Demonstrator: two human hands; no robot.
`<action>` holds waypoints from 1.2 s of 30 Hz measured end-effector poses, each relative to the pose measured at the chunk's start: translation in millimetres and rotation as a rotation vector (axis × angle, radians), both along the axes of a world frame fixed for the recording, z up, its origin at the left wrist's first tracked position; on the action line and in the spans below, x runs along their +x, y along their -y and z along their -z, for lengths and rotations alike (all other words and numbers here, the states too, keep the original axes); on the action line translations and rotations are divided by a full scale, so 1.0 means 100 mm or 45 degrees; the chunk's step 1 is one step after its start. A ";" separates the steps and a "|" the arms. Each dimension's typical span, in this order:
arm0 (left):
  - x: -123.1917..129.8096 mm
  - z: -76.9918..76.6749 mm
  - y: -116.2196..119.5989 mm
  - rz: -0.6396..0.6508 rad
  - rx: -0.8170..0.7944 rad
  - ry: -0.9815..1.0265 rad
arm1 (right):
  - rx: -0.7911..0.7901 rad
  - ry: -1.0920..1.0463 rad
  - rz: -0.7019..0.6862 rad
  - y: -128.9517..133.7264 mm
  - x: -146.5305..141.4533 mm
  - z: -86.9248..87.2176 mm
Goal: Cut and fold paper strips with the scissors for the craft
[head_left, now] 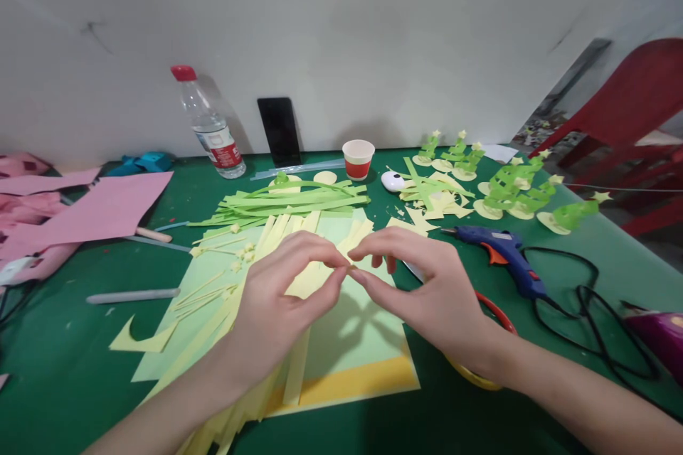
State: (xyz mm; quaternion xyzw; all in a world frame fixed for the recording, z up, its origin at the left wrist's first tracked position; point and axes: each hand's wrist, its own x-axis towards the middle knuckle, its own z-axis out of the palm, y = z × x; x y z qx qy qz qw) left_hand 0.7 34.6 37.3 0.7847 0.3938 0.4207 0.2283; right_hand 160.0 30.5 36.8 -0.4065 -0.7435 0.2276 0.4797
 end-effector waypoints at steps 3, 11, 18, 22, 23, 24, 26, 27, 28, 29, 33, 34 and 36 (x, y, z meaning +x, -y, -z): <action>0.00 -0.03 0.02 -0.023 0.183 -0.112 | 0.175 0.082 0.009 0.01 0.00 -0.02; 0.02 -0.07 0.03 -0.037 0.229 -0.113 | 0.409 0.124 0.087 0.06 -0.03 0.00; -0.02 -0.08 -0.04 -0.140 0.148 -0.087 | 0.431 0.126 0.142 0.07 -0.01 -0.01; -0.08 -0.05 -0.07 -0.107 0.065 0.075 | 0.314 0.009 0.118 0.08 0.04 -0.05; -0.08 -0.04 -0.06 -0.044 0.042 0.124 | 0.262 -0.024 0.089 0.08 0.04 -0.05; -0.07 -0.03 -0.04 0.016 0.024 0.163 | 0.215 -0.056 0.058 0.08 0.04 -0.04; -0.04 -0.02 -0.01 0.105 0.035 0.218 | 0.170 -0.113 0.001 0.07 0.03 -0.03; -0.03 -0.02 0.01 0.130 0.069 0.241 | 0.166 -0.129 -0.020 0.07 0.03 -0.02; -0.01 -0.02 0.03 0.148 0.106 0.256 | 0.167 -0.136 -0.035 0.07 0.02 -0.01; 0.00 -0.02 0.04 0.158 0.143 0.265 | 0.172 -0.137 -0.043 0.07 0.01 0.00; 0.02 -0.05 0.06 0.138 0.268 0.195 | 0.199 -0.083 -0.029 0.07 -0.02 -0.02; 0.02 -0.06 0.06 0.123 0.307 0.155 | 0.220 -0.058 -0.019 0.07 -0.02 -0.02; 0.04 -0.07 0.07 0.092 0.389 0.076 | 0.276 0.011 0.007 0.08 -0.03 -0.04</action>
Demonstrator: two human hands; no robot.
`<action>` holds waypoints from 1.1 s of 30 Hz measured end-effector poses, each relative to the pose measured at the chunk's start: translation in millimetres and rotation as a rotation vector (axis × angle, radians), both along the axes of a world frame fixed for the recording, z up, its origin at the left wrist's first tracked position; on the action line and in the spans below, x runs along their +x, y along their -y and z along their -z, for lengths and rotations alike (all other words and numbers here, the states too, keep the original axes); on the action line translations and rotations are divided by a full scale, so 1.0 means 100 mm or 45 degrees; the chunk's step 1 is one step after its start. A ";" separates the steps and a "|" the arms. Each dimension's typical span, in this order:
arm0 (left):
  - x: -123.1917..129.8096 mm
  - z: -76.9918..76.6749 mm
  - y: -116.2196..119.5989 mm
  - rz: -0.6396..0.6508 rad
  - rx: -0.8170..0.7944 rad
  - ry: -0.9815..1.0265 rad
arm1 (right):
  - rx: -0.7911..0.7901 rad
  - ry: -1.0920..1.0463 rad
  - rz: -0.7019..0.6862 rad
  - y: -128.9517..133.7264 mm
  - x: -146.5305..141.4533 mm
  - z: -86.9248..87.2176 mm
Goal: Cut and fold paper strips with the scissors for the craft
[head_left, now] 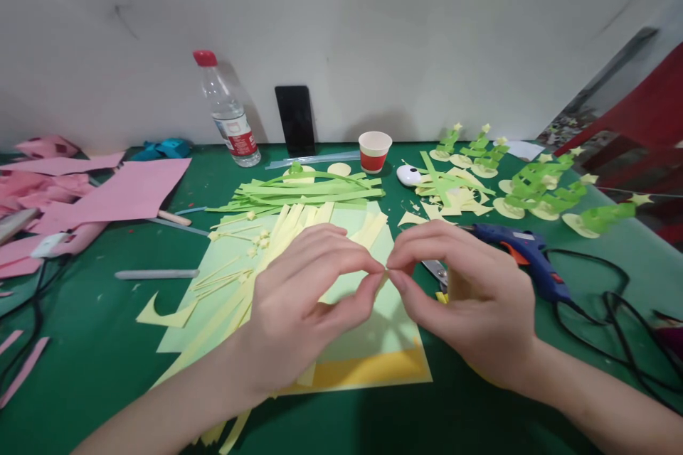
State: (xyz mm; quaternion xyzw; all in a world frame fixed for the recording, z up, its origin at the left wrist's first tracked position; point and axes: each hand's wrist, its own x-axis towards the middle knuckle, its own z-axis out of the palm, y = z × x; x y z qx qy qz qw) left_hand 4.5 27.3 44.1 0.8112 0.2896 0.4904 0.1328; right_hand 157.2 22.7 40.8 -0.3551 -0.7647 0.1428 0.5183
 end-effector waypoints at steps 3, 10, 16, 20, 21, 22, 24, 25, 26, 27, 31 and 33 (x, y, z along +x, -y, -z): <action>0.02 0.00 0.02 -0.049 0.055 -0.078 | 0.056 0.106 0.030 0.01 -0.01 -0.01; -0.07 -0.04 0.02 -0.150 -0.080 -0.080 | 0.011 0.187 0.089 -0.07 0.11 -0.05; -0.10 -0.04 0.02 -0.129 -0.106 -0.015 | -0.033 0.144 0.018 -0.06 0.13 -0.12; -0.04 -0.01 0.03 -0.070 -0.110 -0.035 | 0.002 0.200 -0.025 0.00 0.06 -0.10; -0.02 -0.01 0.04 -0.073 -0.100 -0.045 | 0.026 0.212 -0.013 0.01 0.05 -0.10; -0.02 -0.01 0.04 -0.074 -0.090 -0.054 | 0.053 0.225 -0.001 0.02 0.04 -0.09; -0.02 -0.01 0.05 -0.063 -0.081 -0.066 | 0.087 0.240 0.010 0.03 0.04 -0.09; -0.02 -0.01 0.04 -0.060 -0.086 -0.067 | 0.092 0.242 0.010 0.03 0.04 -0.09; -0.03 -0.02 0.03 -0.060 -0.103 -0.068 | 0.087 0.237 0.006 0.03 0.04 -0.09; -0.04 -0.02 0.01 -0.073 -0.132 -0.063 | 0.067 0.226 -0.001 0.03 0.05 -0.10; -0.10 -0.03 -0.10 -0.182 -0.434 0.029 | -0.197 0.039 -0.021 0.01 0.11 -0.16; -0.10 -0.02 -0.15 -0.047 -0.752 0.110 | -0.449 -0.139 -0.060 -0.02 0.15 -0.18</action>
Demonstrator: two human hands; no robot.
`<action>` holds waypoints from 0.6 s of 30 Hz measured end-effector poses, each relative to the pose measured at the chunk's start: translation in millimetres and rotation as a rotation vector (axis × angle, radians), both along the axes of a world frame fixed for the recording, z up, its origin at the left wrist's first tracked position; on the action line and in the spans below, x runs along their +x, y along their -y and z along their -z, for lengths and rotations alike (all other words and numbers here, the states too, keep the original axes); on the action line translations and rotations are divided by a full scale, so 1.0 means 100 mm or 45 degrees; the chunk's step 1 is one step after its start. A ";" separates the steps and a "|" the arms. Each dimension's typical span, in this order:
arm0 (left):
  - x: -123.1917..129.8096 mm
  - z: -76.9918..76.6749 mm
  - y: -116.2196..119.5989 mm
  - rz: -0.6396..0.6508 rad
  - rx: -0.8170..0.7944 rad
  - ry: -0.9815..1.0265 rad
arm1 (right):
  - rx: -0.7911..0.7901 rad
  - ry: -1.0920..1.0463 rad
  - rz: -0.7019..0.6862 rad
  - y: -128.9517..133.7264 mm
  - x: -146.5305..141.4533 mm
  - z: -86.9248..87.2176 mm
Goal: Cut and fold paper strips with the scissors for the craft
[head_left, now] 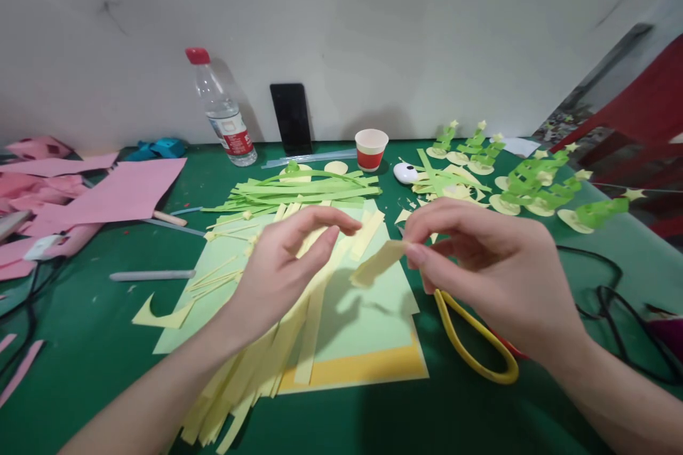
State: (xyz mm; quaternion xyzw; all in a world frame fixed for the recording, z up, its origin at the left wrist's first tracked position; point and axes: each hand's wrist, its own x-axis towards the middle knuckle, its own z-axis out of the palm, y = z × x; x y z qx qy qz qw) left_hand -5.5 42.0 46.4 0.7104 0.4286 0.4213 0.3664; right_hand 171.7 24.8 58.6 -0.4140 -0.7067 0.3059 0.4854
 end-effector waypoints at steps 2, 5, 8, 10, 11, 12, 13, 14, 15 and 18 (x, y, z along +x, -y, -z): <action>0.03 0.02 -0.02 0.253 -0.344 0.124 | -0.248 -0.165 -0.034 -0.05 0.02 0.00; 0.11 0.07 0.00 0.491 -0.727 0.226 | -0.473 -0.322 -0.066 -0.14 0.04 0.03; 0.17 0.11 0.02 0.542 -0.964 0.356 | -0.563 -0.414 -0.066 -0.21 0.04 0.06; 0.18 0.12 0.01 0.567 -1.035 0.421 | -0.593 -0.447 -0.075 -0.22 0.04 0.07; 0.18 0.12 0.01 0.578 -1.052 0.436 | -0.604 -0.452 -0.082 -0.23 0.04 0.07; 0.18 0.11 0.00 0.591 -1.064 0.447 | -0.613 -0.451 -0.090 -0.23 0.04 0.07; 0.18 0.11 0.00 0.598 -1.081 0.468 | -0.620 -0.446 -0.097 -0.23 0.03 0.08; 0.18 0.10 0.01 0.599 -1.108 0.495 | -0.625 -0.438 -0.105 -0.23 0.03 0.08; 0.18 0.10 0.01 0.595 -1.143 0.518 | -0.628 -0.425 -0.107 -0.23 0.02 0.09; 0.19 0.11 0.04 0.546 -1.240 0.511 | -0.623 -0.357 -0.076 -0.25 0.00 0.11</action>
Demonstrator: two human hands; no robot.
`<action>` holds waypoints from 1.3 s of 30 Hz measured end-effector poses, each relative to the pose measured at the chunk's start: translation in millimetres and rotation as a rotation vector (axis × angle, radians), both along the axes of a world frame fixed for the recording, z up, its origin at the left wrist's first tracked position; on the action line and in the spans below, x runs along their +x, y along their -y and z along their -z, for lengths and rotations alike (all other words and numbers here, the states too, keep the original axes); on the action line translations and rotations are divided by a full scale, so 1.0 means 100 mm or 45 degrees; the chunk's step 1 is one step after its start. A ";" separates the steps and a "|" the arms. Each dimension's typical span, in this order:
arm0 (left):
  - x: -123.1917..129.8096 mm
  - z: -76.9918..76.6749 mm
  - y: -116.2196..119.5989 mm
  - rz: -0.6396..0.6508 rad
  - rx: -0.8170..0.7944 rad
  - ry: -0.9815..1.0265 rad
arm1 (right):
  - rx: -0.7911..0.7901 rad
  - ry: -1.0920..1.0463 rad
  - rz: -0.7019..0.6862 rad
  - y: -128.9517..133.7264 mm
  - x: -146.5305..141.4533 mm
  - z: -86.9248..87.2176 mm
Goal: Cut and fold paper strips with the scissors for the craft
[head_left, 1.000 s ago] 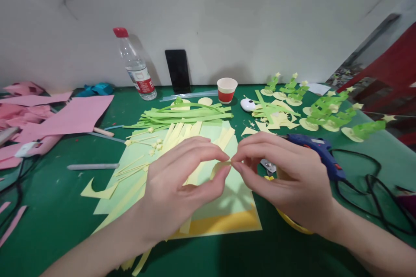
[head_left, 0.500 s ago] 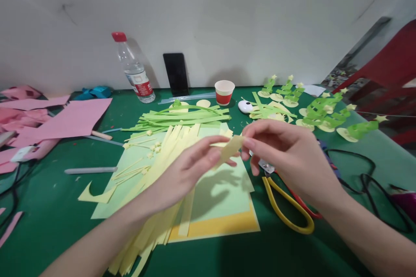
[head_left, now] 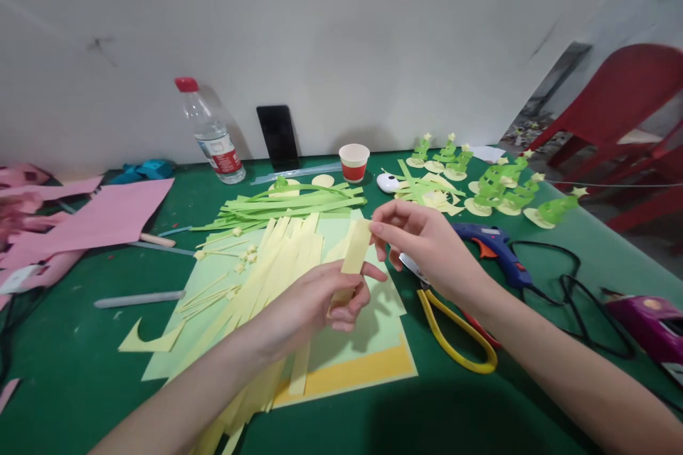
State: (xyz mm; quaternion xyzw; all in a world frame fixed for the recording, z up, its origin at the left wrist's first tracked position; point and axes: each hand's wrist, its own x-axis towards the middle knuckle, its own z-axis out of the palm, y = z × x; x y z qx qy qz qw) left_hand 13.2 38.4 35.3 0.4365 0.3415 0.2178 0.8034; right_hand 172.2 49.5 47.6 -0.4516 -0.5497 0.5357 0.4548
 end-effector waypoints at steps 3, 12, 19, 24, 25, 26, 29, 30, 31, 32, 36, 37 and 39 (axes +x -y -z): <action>0.00 0.03 0.01 -0.034 0.023 -0.074 | 0.007 0.129 0.018 -0.01 0.01 0.00; -0.02 0.07 -0.04 -0.060 0.086 -0.137 | 0.138 1.478 -0.012 0.27 0.62 0.30; -0.02 0.13 -0.08 -0.108 0.053 -0.112 | 0.039 1.671 0.029 0.49 0.85 0.75; -0.02 0.11 -0.09 -0.170 0.058 -0.090 | 0.004 1.635 0.065 0.55 0.82 0.87; -0.03 0.11 -0.09 -0.175 0.056 -0.086 | -0.001 1.612 0.065 0.55 0.81 0.88; -0.03 0.11 -0.09 -0.176 0.052 -0.082 | -0.016 1.585 0.063 0.55 0.81 0.88; -0.04 0.11 -0.09 -0.164 0.043 -0.062 | -0.122 1.478 0.062 0.52 0.83 0.80; -0.04 0.11 -0.09 -0.160 0.043 -0.054 | -0.168 1.427 0.052 0.51 0.86 0.75; -0.04 0.10 -0.09 -0.156 0.046 -0.046 | -0.215 1.365 0.031 0.50 0.89 0.69; -0.04 0.09 -0.08 -0.153 0.054 -0.041 | -0.260 1.298 -0.002 0.49 0.93 0.63; -0.06 0.05 -0.08 -0.166 0.087 -0.017 | -0.409 0.972 -0.165 0.49 1.05 0.49; -0.07 0.04 -0.08 -0.176 0.084 -0.002 | -0.428 0.846 -0.178 0.50 1.05 0.50; -0.08 0.02 -0.08 -0.194 0.069 0.047 | -0.383 0.476 -0.129 0.54 1.01 0.53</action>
